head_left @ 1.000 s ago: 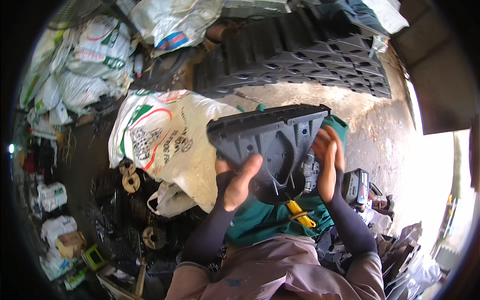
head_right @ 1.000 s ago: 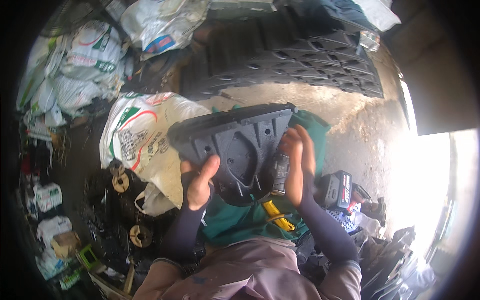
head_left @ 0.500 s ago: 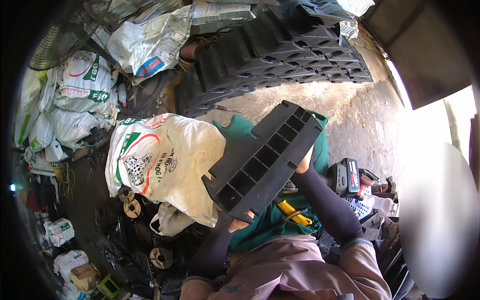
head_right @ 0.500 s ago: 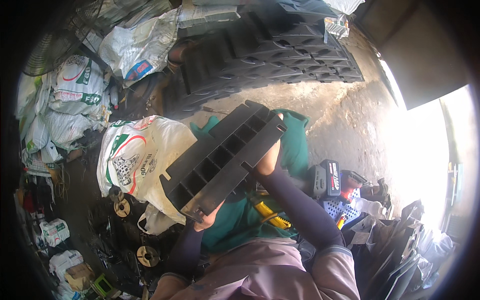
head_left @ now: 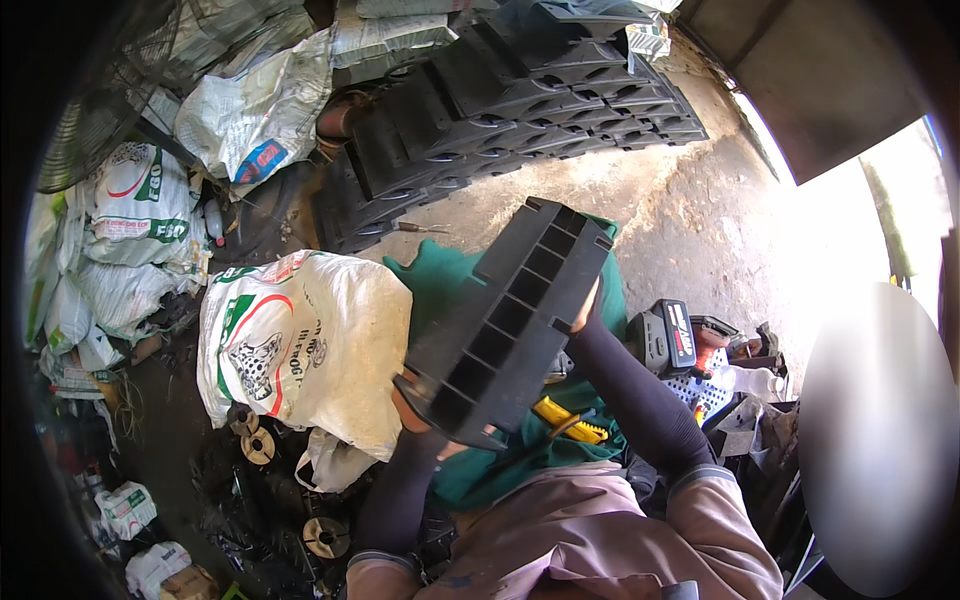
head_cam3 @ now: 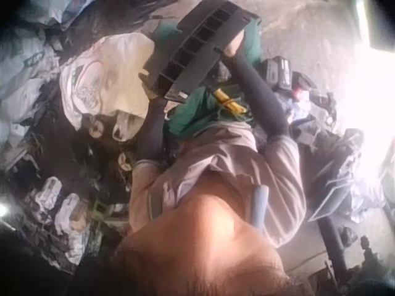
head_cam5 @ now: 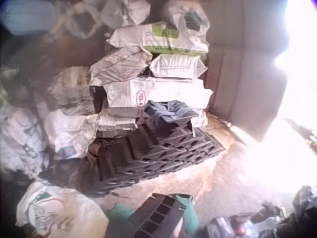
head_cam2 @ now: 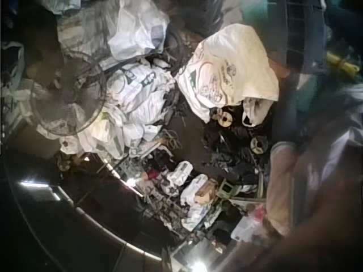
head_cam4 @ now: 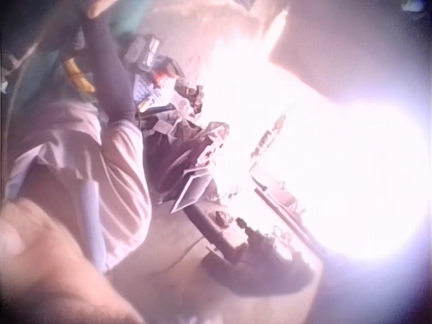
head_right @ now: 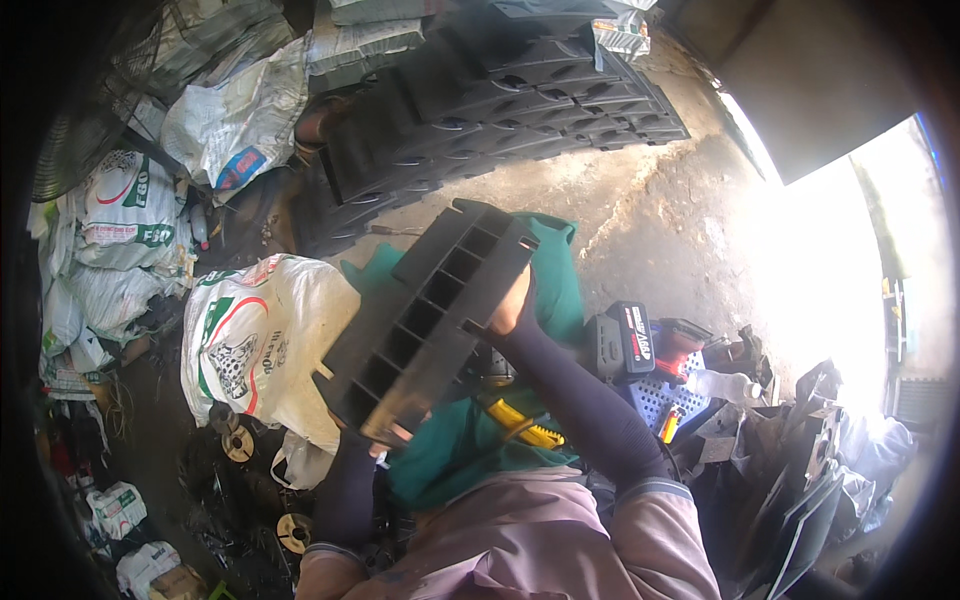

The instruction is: The person sits on the floor and uses a cordless drill to make holes in a black plastic part. They reposition the part multiple times and use pliers to remove burrs from the drilled holes.

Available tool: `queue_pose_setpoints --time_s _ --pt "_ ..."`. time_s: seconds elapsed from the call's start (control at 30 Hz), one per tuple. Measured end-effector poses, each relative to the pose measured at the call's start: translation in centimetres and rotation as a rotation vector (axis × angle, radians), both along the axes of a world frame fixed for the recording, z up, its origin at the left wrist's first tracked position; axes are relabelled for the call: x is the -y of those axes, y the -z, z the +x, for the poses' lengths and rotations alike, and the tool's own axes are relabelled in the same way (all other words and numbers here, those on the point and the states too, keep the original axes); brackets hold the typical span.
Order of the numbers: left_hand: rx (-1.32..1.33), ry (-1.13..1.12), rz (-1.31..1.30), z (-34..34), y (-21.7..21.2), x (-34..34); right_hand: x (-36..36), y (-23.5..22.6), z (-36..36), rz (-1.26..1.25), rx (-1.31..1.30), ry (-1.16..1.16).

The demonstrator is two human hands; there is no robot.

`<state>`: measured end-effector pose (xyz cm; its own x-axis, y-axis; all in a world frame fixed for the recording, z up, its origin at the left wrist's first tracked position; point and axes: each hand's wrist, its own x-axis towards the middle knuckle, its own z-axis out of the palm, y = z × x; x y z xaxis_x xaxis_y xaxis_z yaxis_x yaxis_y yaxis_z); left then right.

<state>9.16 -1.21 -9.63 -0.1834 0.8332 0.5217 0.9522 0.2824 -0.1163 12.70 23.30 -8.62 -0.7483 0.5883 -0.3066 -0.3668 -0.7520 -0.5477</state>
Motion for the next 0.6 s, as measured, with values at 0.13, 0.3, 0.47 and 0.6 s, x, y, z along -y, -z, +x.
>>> queue_pose_setpoints --time_s 0.13,0.3,0.47,0.6 --pt "-0.662 0.016 -0.064 -1.0 -0.5 0.1 -1.3 -3.6 -0.5 0.145 0.016 -0.036" --pt "0.373 0.019 0.120 1.5 -0.3 0.7 -1.6 -3.9 -0.5 0.032 -0.011 -0.116" --pt "0.839 0.004 0.232 0.7 -1.7 0.1 -1.3 -3.1 -1.0 -0.117 -0.268 -0.140" --pt "1.128 -0.085 0.518 -0.2 -3.7 -1.0 -2.1 -5.5 -1.2 0.071 0.174 0.032"
